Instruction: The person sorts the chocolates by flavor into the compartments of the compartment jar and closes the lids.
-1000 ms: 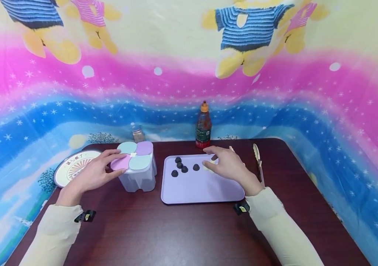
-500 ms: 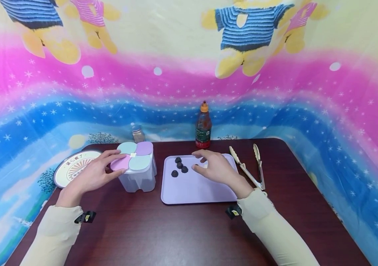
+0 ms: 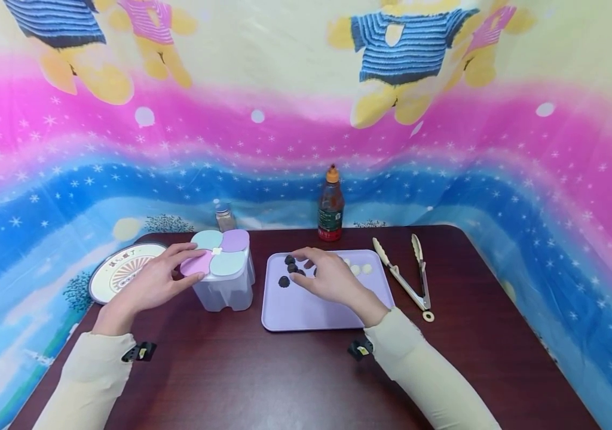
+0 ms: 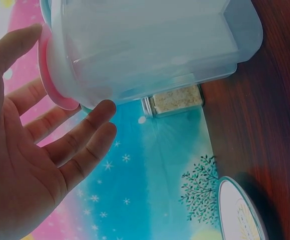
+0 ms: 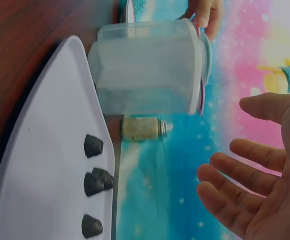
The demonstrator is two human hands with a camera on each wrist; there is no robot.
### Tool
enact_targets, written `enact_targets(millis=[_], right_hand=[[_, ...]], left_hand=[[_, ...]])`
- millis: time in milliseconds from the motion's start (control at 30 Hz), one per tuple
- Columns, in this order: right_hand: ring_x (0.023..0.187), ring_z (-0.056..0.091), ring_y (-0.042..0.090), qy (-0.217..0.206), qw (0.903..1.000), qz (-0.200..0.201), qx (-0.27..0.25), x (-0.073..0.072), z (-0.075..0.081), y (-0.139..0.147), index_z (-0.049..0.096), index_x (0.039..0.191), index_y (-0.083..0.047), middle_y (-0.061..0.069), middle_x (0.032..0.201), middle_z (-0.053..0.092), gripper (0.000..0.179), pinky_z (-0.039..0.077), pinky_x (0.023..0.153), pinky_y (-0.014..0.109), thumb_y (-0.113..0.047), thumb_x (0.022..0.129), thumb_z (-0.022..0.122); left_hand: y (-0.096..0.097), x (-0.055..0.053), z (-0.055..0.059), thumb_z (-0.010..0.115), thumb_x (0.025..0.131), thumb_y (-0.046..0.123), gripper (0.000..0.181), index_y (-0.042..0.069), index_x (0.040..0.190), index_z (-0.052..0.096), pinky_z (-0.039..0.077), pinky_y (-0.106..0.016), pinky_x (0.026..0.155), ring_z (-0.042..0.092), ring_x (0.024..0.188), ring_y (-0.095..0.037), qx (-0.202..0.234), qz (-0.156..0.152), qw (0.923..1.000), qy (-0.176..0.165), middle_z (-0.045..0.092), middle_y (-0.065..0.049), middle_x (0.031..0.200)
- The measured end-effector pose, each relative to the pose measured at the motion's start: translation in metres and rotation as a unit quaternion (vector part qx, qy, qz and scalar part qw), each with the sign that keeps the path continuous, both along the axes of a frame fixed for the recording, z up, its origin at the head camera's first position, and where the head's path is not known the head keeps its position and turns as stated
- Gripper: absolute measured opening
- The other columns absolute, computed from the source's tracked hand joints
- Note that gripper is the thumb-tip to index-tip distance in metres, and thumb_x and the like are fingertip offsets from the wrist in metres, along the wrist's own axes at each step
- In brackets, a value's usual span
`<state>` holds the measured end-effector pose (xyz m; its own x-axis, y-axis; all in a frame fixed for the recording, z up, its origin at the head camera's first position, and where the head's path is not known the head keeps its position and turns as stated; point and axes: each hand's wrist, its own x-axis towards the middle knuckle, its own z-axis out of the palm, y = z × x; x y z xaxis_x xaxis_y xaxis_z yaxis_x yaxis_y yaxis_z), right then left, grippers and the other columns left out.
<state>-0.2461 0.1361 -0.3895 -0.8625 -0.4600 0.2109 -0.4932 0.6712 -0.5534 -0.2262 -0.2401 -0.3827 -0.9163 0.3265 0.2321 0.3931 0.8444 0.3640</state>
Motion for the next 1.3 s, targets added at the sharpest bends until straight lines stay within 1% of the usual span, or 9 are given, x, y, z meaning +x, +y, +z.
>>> enact_targets(millis=[100, 267, 367, 500, 600, 767, 900, 1067, 1300], right_hand=[[0.103, 0.068, 0.015, 0.001, 1.0, 0.003, 0.0, 0.001, -0.002, -0.007, 0.062, 0.132, -0.023, -0.002, 0.121, 0.07, 0.045, 0.058, 0.083, 0.034, -0.038, 0.09, 0.072], [0.1, 0.068, 0.013, 0.003, 1.0, 0.006, -0.005, -0.001, -0.006, -0.017, 0.063, 0.131, -0.023, -0.003, 0.117, 0.071, 0.044, 0.055, 0.073, 0.026, -0.037, 0.09, 0.073], [0.099, 0.068, 0.013, -0.001, 0.9999, 0.005, -0.011, -0.001, -0.008, -0.023, 0.063, 0.131, -0.023, -0.003, 0.114, 0.071, 0.045, 0.054, 0.07, 0.024, -0.037, 0.09, 0.073], [0.099, 0.069, 0.015, 0.0, 0.9998, 0.01, -0.02, -0.002, -0.009, -0.03, 0.063, 0.131, -0.023, -0.002, 0.113, 0.071, 0.045, 0.056, 0.073, 0.027, -0.036, 0.09, 0.074], [0.099, 0.069, 0.015, 0.001, 0.9995, 0.015, -0.029, -0.003, -0.01, -0.034, 0.062, 0.132, -0.022, 0.0, 0.116, 0.07, 0.045, 0.059, 0.077, 0.032, -0.035, 0.09, 0.074], [0.101, 0.069, 0.017, 0.0, 0.9992, 0.016, -0.036, -0.004, -0.012, -0.041, 0.062, 0.132, -0.021, 0.001, 0.118, 0.069, 0.045, 0.059, 0.084, 0.037, -0.034, 0.091, 0.073], [0.102, 0.07, 0.022, 0.011, 0.9994, 0.018, -0.028, -0.005, -0.012, -0.047, 0.062, 0.133, -0.019, 0.002, 0.12, 0.068, 0.046, 0.058, 0.082, 0.037, -0.036, 0.091, 0.072], [0.102, 0.07, 0.018, 0.018, 0.9995, 0.018, -0.018, -0.006, -0.012, -0.054, 0.061, 0.134, -0.019, 0.002, 0.122, 0.067, 0.049, 0.058, 0.084, 0.037, -0.037, 0.091, 0.072], [0.1, 0.068, 0.013, 0.021, 0.9996, 0.018, -0.005, -0.007, -0.014, -0.065, 0.059, 0.137, -0.022, -0.001, 0.123, 0.066, 0.052, 0.056, 0.072, 0.028, -0.041, 0.09, 0.072]], left_hand=[[0.0, 0.0, -0.001, 0.066, 0.094, 0.045, 0.057, 0.016, 0.142, 0.057, 0.045, -0.06, 0.105, 0.053, 0.13, -0.042, 0.001, 0.001, 1.0, 0.0, 0.046, -0.018, 0.15], [0.001, 0.001, -0.001, 0.066, 0.094, 0.045, 0.057, 0.016, 0.142, 0.057, 0.045, -0.06, 0.105, 0.054, 0.128, -0.043, 0.0, 0.002, 1.0, -0.001, 0.047, -0.019, 0.149], [0.001, 0.001, 0.0, 0.066, 0.094, 0.045, 0.056, 0.016, 0.142, 0.057, 0.044, -0.06, 0.105, 0.054, 0.129, -0.043, -0.001, 0.003, 1.0, -0.003, 0.046, -0.018, 0.15], [0.001, 0.001, 0.0, 0.066, 0.094, 0.046, 0.057, 0.017, 0.142, 0.057, 0.044, -0.06, 0.105, 0.053, 0.13, -0.043, 0.0, 0.005, 1.0, -0.005, 0.046, -0.018, 0.15], [0.001, 0.0, -0.001, 0.066, 0.094, 0.046, 0.057, 0.017, 0.142, 0.057, 0.044, -0.06, 0.105, 0.053, 0.13, -0.043, 0.002, 0.006, 1.0, -0.006, 0.046, -0.018, 0.15], [0.001, 0.0, -0.001, 0.067, 0.093, 0.046, 0.058, 0.017, 0.142, 0.057, 0.045, -0.059, 0.105, 0.053, 0.13, -0.042, 0.003, 0.008, 0.9999, -0.009, 0.045, -0.017, 0.151], [0.001, -0.001, -0.001, 0.067, 0.093, 0.046, 0.058, 0.017, 0.142, 0.057, 0.045, -0.059, 0.105, 0.053, 0.13, -0.041, 0.002, 0.009, 0.9999, -0.011, 0.045, -0.017, 0.151], [0.001, 0.0, 0.0, 0.066, 0.094, 0.046, 0.058, 0.016, 0.142, 0.057, 0.045, -0.06, 0.105, 0.053, 0.13, -0.042, 0.002, 0.01, 0.9999, -0.011, 0.045, -0.017, 0.151], [0.001, 0.001, 0.001, 0.065, 0.094, 0.047, 0.058, 0.017, 0.143, 0.056, 0.044, -0.06, 0.105, 0.053, 0.13, -0.042, 0.001, 0.013, 0.9998, -0.015, 0.044, -0.017, 0.151]])
